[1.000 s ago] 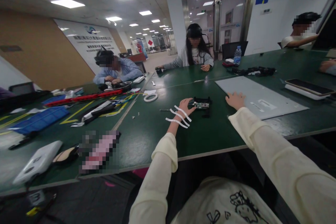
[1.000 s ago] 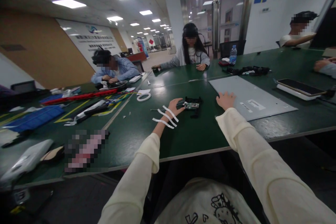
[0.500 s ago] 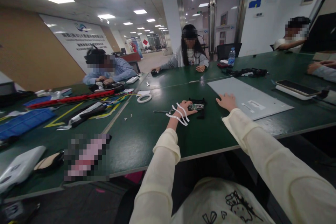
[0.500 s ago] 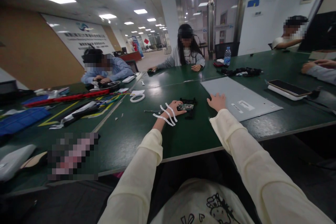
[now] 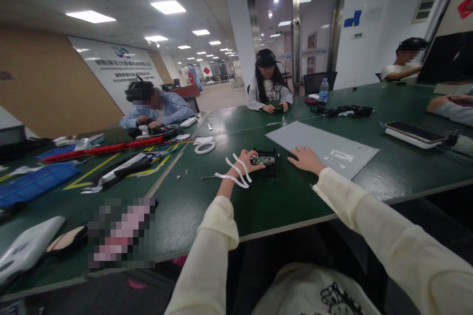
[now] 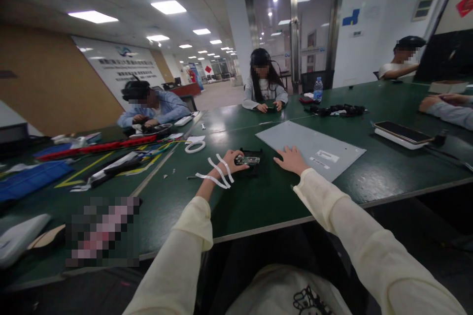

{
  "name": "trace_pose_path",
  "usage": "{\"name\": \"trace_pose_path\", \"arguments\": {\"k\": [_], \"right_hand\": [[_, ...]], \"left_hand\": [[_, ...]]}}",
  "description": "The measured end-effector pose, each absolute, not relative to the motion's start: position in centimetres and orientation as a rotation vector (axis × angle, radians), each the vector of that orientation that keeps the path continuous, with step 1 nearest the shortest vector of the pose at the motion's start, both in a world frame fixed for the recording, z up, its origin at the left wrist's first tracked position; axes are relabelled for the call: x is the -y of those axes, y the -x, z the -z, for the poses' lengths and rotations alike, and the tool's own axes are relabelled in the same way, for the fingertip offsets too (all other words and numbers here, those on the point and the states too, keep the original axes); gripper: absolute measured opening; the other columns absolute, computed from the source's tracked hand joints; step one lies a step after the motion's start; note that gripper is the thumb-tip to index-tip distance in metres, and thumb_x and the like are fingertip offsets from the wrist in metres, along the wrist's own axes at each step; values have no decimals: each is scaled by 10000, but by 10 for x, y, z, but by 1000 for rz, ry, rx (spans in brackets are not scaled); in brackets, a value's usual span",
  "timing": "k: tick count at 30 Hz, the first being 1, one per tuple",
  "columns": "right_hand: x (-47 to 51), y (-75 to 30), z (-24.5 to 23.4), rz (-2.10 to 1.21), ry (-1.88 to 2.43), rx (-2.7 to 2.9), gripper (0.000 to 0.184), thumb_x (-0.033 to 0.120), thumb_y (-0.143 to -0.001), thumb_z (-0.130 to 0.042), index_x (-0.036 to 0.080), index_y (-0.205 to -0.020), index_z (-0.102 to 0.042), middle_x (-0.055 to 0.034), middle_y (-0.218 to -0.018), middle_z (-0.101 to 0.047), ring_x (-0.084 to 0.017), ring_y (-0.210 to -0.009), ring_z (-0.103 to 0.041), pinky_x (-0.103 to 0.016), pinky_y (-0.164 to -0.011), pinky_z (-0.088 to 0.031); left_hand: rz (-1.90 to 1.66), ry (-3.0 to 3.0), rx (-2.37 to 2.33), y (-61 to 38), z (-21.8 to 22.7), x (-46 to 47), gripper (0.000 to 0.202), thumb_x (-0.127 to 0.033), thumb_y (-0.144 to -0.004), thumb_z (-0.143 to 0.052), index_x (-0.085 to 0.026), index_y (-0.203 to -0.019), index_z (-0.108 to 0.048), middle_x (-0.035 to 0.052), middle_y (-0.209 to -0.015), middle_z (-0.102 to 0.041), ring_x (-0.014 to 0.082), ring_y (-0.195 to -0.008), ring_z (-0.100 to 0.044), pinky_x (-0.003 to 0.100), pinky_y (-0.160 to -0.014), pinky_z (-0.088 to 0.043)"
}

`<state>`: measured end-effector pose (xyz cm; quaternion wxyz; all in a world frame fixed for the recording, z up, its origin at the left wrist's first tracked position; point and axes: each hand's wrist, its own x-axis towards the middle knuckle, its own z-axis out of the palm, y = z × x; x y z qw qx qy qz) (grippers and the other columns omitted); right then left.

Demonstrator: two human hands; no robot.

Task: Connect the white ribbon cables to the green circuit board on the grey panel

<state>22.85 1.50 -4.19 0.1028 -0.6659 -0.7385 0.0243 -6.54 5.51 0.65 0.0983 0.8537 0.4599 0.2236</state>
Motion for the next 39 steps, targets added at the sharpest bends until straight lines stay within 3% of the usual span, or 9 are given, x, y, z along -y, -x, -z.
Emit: {"name": "trace_pose_path", "arguments": {"k": [15, 25, 27, 29, 32, 34, 39], "right_hand": [[60, -174, 12, -393, 1224, 2568, 653, 660, -919, -345, 320, -1474, -399, -30, -1573, -254, -340, -1445, -174, -514, -1154, -197], [89, -158, 0, -490, 797, 2687, 545, 551, -938, -440, 321, -1432, -466, -5, -1556, -297, -293, -1450, -186, -479, -1160, -205], [91, -157, 2, -481, 778, 2656, 568, 536, -934, -459, 305, -1452, -436, -24, -1529, -356, -284, -1431, -246, -463, -1146, -243], [88, -161, 5, -468, 831, 2592, 577, 517, -939, -458, 290, -1468, -410, -49, -1459, -462, -268, -1349, -399, -442, -1100, -326], [66, -182, 11, -345, 1050, 2422, 496, 497, -958, -409, 276, -1390, -513, -63, -1322, -588, -254, -1185, -554, -436, -1030, -402], [43, -204, 15, -186, 1273, 2243, 468, 474, -966, -382, 252, -1335, -563, -78, -1318, -584, -263, -1215, -530, -449, -1053, -376], [-2, -253, 35, 36, 1920, 1896, 575, 432, -962, -373, 85, -1418, -427, -227, -1399, -464, -346, -1286, -437, -503, -1030, -351]], "left_hand": [[-984, -2525, -1444, 85, -69, -48, 535, -502, -659, -745, -221, -1080, -572, 39, -1021, -440, 215, -957, -521, 387, -950, -453], [-924, -2531, -1475, 86, -49, -46, 518, -524, -670, -737, -235, -1063, -563, 34, -1017, -468, 208, -932, -542, 386, -907, -478], [-882, -2507, -1500, 83, -42, -40, 494, -521, -680, -729, -245, -1056, -564, 35, -1028, -476, 210, -935, -555, 375, -893, -485], [-844, -2468, -1530, 81, -36, -33, 463, -514, -693, -719, -258, -1048, -567, 34, -1026, -489, 216, -950, -566, 362, -884, -489], [-801, -2412, -1575, 79, -29, -26, 449, -521, -705, -702, -268, -1052, -570, 34, -1011, -512, 225, -944, -580, 354, -868, -494], [-790, -2402, -1589, 78, -24, -24, 458, -531, -705, -697, -262, -1055, -576, 40, -1012, -527, 235, -952, -580, 355, -864, -492], [-804, -2403, -1576, 70, -9, -28, 488, -546, -689, -705, -240, -1049, -583, 52, -1044, -524, 234, -968, -577, 352, -870, -489]]}}
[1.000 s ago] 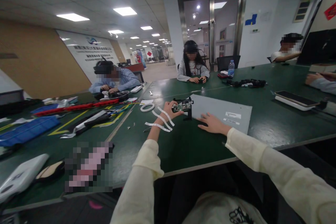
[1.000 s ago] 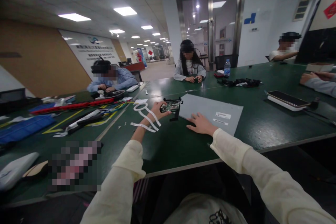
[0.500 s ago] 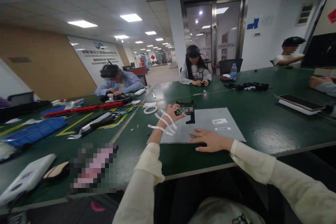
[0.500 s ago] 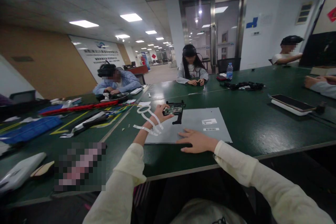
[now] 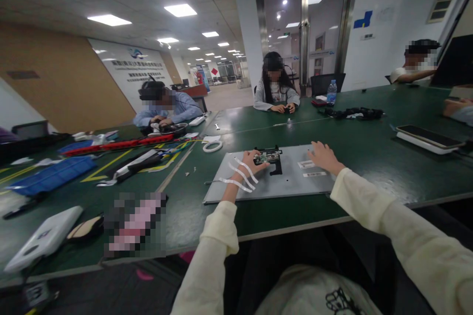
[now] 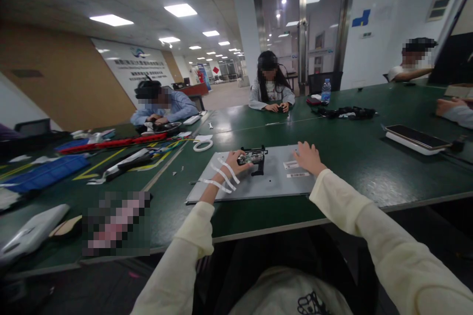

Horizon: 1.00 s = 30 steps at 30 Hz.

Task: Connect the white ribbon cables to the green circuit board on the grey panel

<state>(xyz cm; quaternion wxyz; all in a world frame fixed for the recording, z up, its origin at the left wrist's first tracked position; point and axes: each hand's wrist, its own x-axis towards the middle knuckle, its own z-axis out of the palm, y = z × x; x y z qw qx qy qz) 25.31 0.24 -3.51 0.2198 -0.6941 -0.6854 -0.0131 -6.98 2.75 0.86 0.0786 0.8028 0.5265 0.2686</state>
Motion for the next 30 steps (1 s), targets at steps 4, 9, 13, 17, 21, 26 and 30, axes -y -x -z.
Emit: {"name": "trace_pose_path", "arguments": {"k": [4, 9, 13, 17, 21, 26, 30], "right_hand": [[-12, -260, 55, 78, 1934, 2015, 524, 406, -970, -363, 100, -1386, -452, -224, -1337, -522, -322, -1259, -458, -458, -1050, -321], [-18, -261, 66, 134, 1902, 2110, 580, 430, -969, -341, 51, -1402, -416, -223, -1340, -519, -322, -1261, -452, -438, -1064, -301], [-23, -261, 65, 150, 1819, 2210, 594, 400, -978, -300, 8, -1414, -393, -238, -1374, -488, -323, -1290, -430, -442, -1099, -256], [-29, -257, 61, 130, 1733, 2298, 570, 373, -974, -310, 21, -1411, -408, -223, -1379, -490, -302, -1309, -420, -429, -1121, -233], [-33, -253, 59, 121, 1681, 2333, 558, 377, -972, -311, 28, -1386, -447, -216, -1376, -494, -298, -1300, -429, -429, -1127, -234], [-35, -253, 61, 88, 1696, 2292, 559, 396, -968, -322, 51, -1387, -454, -196, -1387, -489, -299, -1315, -413, -426, -1134, -231], [-36, -255, 64, 41, 1737, 2259, 592, 438, -969, -318, 58, -1406, -441, -190, -1426, -446, -297, -1347, -377, -404, -1143, -219]], "left_hand": [[-730, -2443, -1551, 57, 5, -31, 563, -588, -672, -706, -234, -1085, -562, 57, -1066, -491, 230, -934, -577, 378, -853, -504], [-654, -2503, -1583, 45, 11, -28, 635, -613, -679, -694, -210, -1148, -552, 92, -1090, -489, 249, -934, -572, 396, -826, -510], [-618, -2544, -1607, 49, 7, -22, 616, -610, -694, -684, -210, -1147, -565, 94, -1065, -521, 250, -939, -577, 378, -846, -496], [-534, -2589, -1658, 58, 6, -19, 594, -615, -721, -655, -213, -1148, -560, 105, -1051, -541, 264, -957, -588, 381, -858, -483], [-463, -2569, -1731, 59, 10, -13, 626, -648, -725, -629, -205, -1158, -541, 132, -1108, -530, 290, -995, -586, 394, -848, -485], [-455, -2558, -1739, 57, 12, -9, 623, -646, -730, -624, -185, -1137, -519, 146, -1195, -498, 286, -995, -591, 397, -858, -488], [-478, -2567, -1611, 62, 15, -13, 577, -606, -753, -628, -175, -1116, -508, 127, -1126, -548, 262, -955, -588, 381, -858, -487]]}}
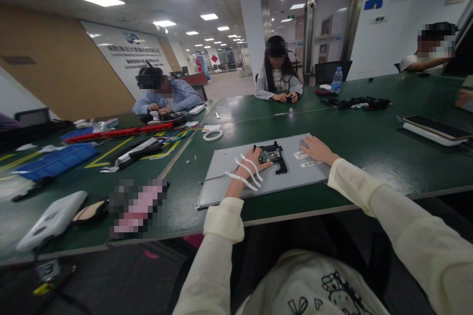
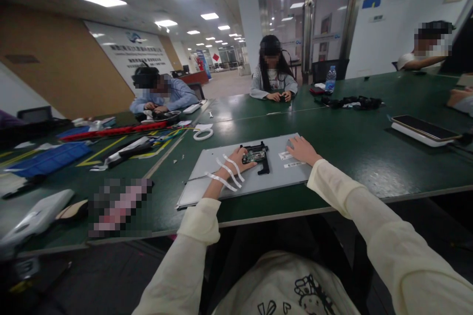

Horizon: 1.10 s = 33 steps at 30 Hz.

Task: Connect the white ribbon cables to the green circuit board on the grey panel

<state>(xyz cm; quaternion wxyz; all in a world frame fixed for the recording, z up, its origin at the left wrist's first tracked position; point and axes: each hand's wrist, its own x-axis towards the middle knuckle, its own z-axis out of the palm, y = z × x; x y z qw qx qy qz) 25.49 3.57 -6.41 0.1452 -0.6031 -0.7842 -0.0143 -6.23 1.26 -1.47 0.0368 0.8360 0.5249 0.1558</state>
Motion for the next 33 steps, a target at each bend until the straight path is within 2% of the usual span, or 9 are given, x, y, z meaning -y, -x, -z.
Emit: {"name": "trace_pose_path", "arguments": {"k": [6, 18, 23, 25, 28, 31, 33], "right_hand": [[-36, -258, 64, -15, 1735, 2236, 584, 467, -967, -335, 99, -1405, -455, -167, -1411, -465, -294, -1327, -400, -400, -1124, -253], [-33, -258, 62, -49, 1726, 2200, 557, 451, -964, -374, 107, -1389, -475, -168, -1386, -489, -279, -1287, -439, -378, -1077, -310], [-30, -257, 61, -40, 1730, 2198, 558, 427, -964, -373, 87, -1397, -465, -175, -1411, -471, -291, -1318, -412, -399, -1113, -270], [-28, -257, 58, -34, 1738, 2177, 566, 415, -954, -397, 86, -1412, -448, -170, -1415, -472, -307, -1340, -380, -427, -1122, -259], [-23, -253, 48, -41, 1684, 2143, 559, 367, -932, -448, 102, -1424, -439, -153, -1436, -458, -309, -1359, -353, -445, -1124, -262], [-17, -237, 29, -132, 1524, 2059, 512, 329, -921, -459, 131, -1393, -477, -132, -1415, -489, -258, -1307, -436, -400, -1106, -308], [-13, -218, 14, -264, 1374, 1971, 446, 326, -910, -472, 159, -1316, -550, -113, -1328, -572, -232, -1223, -522, -380, -1063, -366]], "left_hand": [[-587, -2554, -1518, 68, 24, -18, 555, -580, -745, -656, -170, -1094, -523, 115, -1073, -583, 258, -934, -579, 378, -834, -488], [-691, -2520, -1521, 67, 24, -10, 541, -604, -724, -652, -211, -1078, -537, 105, -1133, -569, 262, -981, -584, 424, -882, -480], [-640, -2494, -1579, 65, 22, -8, 549, -607, -723, -654, -236, -1107, -527, 113, -1189, -551, 274, -1044, -579, 447, -932, -467], [-627, -2497, -1600, 64, 22, -7, 572, -597, -722, -665, -235, -1142, -520, 134, -1270, -517, 300, -1121, -552, 467, -974, -444], [-630, -2538, -1615, 64, 22, -6, 654, -580, -722, -676, -207, -1228, -496, 173, -1427, -392, 359, -1284, -438, 502, -1052, -377], [-616, -2569, -1594, 61, 21, -7, 719, -564, -712, -694, -197, -1291, -479, 180, -1506, -291, 399, -1358, -345, 538, -1096, -316], [-653, -2563, -1533, 57, 18, -10, 687, -542, -739, -680, -211, -1306, -479, 160, -1508, -303, 376, -1367, -345, 527, -1110, -308]]}}
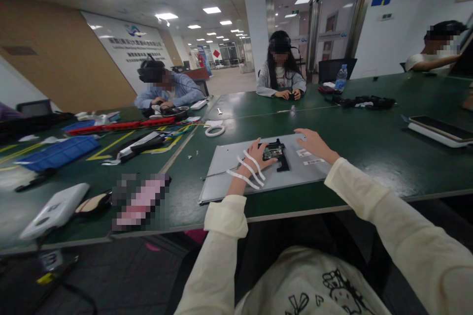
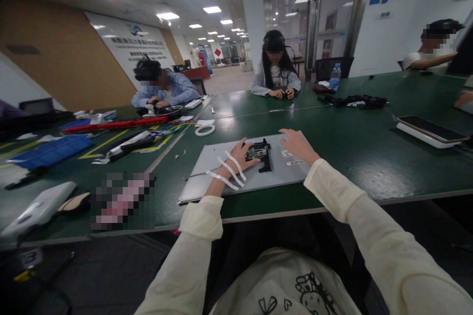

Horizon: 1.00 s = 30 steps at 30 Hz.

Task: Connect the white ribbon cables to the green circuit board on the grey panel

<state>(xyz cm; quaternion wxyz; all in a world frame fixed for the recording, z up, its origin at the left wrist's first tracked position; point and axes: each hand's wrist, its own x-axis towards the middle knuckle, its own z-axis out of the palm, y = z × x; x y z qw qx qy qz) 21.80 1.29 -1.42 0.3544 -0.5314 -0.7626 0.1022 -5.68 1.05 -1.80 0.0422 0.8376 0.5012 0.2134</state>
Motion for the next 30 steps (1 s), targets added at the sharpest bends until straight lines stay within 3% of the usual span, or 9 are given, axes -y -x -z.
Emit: {"name": "trace_pose_path", "arguments": {"k": [3, 5, 11, 18, 24, 30], "right_hand": [[-8, -183, -2, -568, 1172, 1823, 316, 331, -889, -491, 176, -1110, -655, -84, -1044, -704, -196, -981, -651, -343, -919, -475], [-6, -160, -7, -755, 1076, 1722, 288, 344, -884, -481, 171, -1023, -666, -67, -888, -716, -178, -843, -674, -309, -793, -516], [3, -126, 2, -905, 1025, 1695, 364, 486, -868, -492, 165, -835, -660, -44, -685, -674, -156, -649, -631, -223, -521, -440], [22, -127, 5, -957, 951, 1886, 544, 646, -850, -483, 153, -682, -637, -61, -664, -668, -149, -616, -607, -252, -600, -456], [29, -127, 1, -1004, 910, 2039, 443, 551, -836, -565, 133, -828, -712, -13, -613, -640, -99, -480, -512, -224, -534, -392], [25, -127, 5, -1084, 902, 2035, 375, 475, -795, -622, 123, -862, -733, -50, -777, -710, -70, -436, -438, -221, -461, -352]], "left_hand": [[-859, -2527, -1415, 48, 9, -20, 520, -463, -839, -590, -196, -1277, -503, 141, -1438, -409, 292, -1369, -363, 448, -1123, -326], [-1023, -2478, -1391, 42, 1, -27, 410, -377, -883, -534, -177, -1241, -524, 138, -1355, -489, 250, -1347, -393, 407, -1121, -340], [-1264, -2241, -1603, 31, -12, -34, 322, -174, -865, -482, -201, -1178, -549, 110, -1213, -568, 244, -1218, -502, 445, -1072, -403], [-1389, -2085, -1731, 38, -11, -29, 351, -83, -805, -437, -196, -1102, -585, 111, -1157, -577, 252, -1184, -515, 430, -1052, -419], [-1499, -1901, -1782, 42, -14, -30, 322, -102, -802, -403, -197, -1056, -577, 96, -1119, -587, 236, -1131, -540, 435, -1041, -418], [-1490, -1949, -1791, 40, -15, -27, 316, -114, -808, -398, -204, -1057, -571, 83, -1108, -589, 221, -1112, -548, 410, -1026, -430]]}}
